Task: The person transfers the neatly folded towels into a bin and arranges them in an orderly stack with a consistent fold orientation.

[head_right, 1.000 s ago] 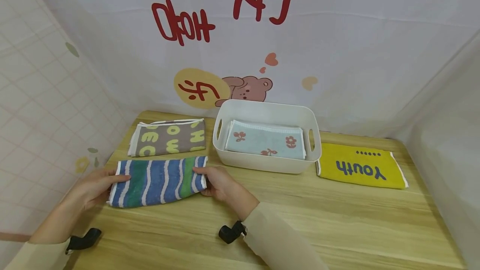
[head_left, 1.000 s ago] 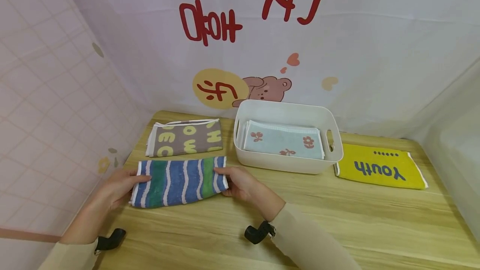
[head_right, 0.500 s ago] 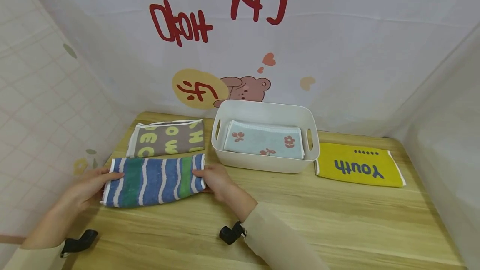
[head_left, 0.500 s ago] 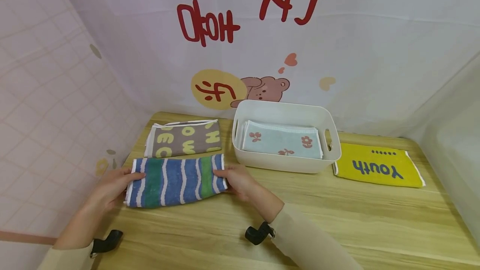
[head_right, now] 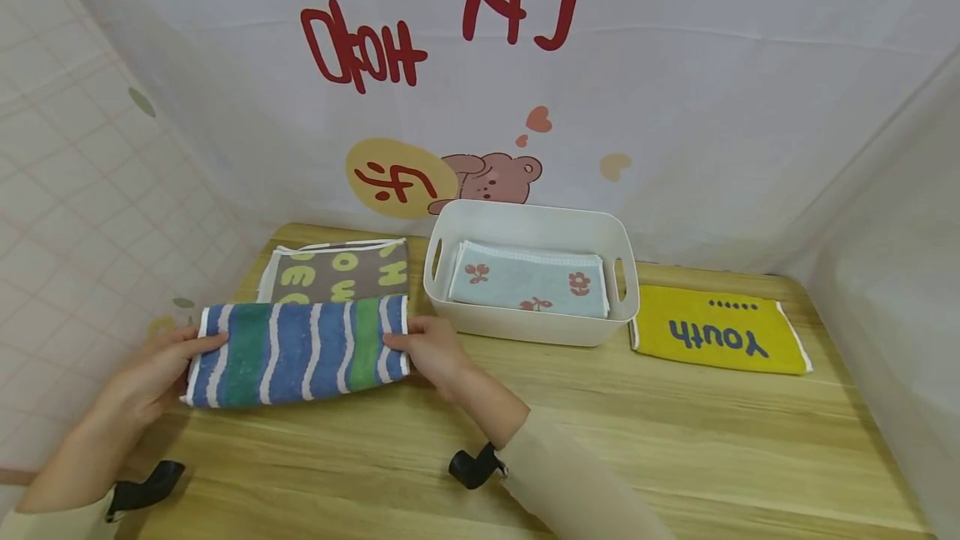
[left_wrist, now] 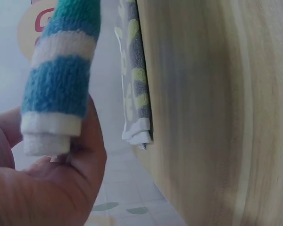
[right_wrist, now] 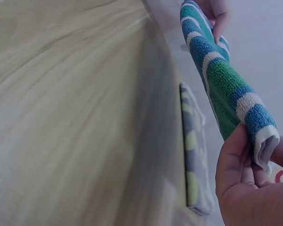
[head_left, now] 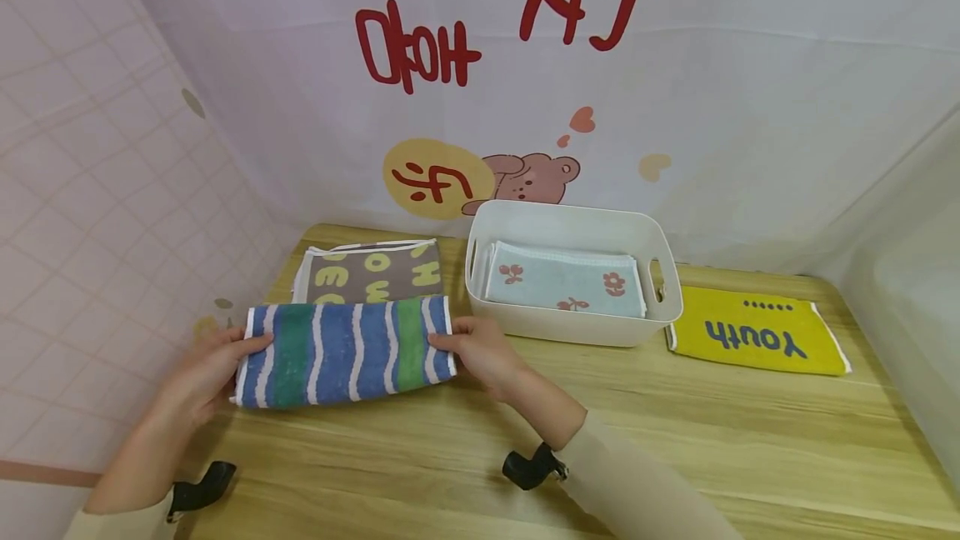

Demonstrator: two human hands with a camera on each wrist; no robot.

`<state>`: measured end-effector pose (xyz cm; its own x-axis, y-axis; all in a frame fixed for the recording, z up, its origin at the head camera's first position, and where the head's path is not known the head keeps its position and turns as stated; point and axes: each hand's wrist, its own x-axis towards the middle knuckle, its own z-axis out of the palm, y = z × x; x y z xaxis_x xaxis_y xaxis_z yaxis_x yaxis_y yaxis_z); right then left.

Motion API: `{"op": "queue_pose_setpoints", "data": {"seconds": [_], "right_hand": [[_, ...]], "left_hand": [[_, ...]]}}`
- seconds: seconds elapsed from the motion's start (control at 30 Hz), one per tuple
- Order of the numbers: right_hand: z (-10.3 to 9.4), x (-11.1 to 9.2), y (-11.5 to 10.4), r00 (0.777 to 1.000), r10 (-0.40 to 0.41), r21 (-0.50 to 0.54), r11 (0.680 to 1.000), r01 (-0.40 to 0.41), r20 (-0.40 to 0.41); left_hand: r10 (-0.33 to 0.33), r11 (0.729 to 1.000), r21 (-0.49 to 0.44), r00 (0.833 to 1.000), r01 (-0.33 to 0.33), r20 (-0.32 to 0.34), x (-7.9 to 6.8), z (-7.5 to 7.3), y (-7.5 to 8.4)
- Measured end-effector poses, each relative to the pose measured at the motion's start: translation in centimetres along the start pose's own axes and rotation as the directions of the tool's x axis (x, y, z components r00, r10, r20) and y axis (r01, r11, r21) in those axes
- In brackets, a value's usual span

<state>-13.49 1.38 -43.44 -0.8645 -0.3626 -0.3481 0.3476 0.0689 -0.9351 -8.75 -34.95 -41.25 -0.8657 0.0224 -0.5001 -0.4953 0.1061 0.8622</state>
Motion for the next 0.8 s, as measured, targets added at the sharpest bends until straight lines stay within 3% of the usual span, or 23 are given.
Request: {"op": "queue_pose_setpoints", "data": {"seconds": [0.13,0.4,0.8], "right_hand": [[-0.2,-0.6,-0.7,0.999,-0.033,-0.048,0.998,0.033,-0.003],[-0.7,-1.8,-2.5,0.997,-0.071,-0.064,0.995,0.072,0.015],[-2.8,-3.4,-5.3,0.994,-0.094,-0.093,0.992,0.088,-0.059]], "left_hand": [[0.039,0.999,0.007,0.999,-0.039,-0.019,-0.2,0.2,0.4],[0.131,0.985,0.112,0.991,-0.129,-0.011,-0.6,0.5,1.4],[0.181,0.974,0.134,0.983,-0.182,0.017,-0.6,2.1,5.3]]}}
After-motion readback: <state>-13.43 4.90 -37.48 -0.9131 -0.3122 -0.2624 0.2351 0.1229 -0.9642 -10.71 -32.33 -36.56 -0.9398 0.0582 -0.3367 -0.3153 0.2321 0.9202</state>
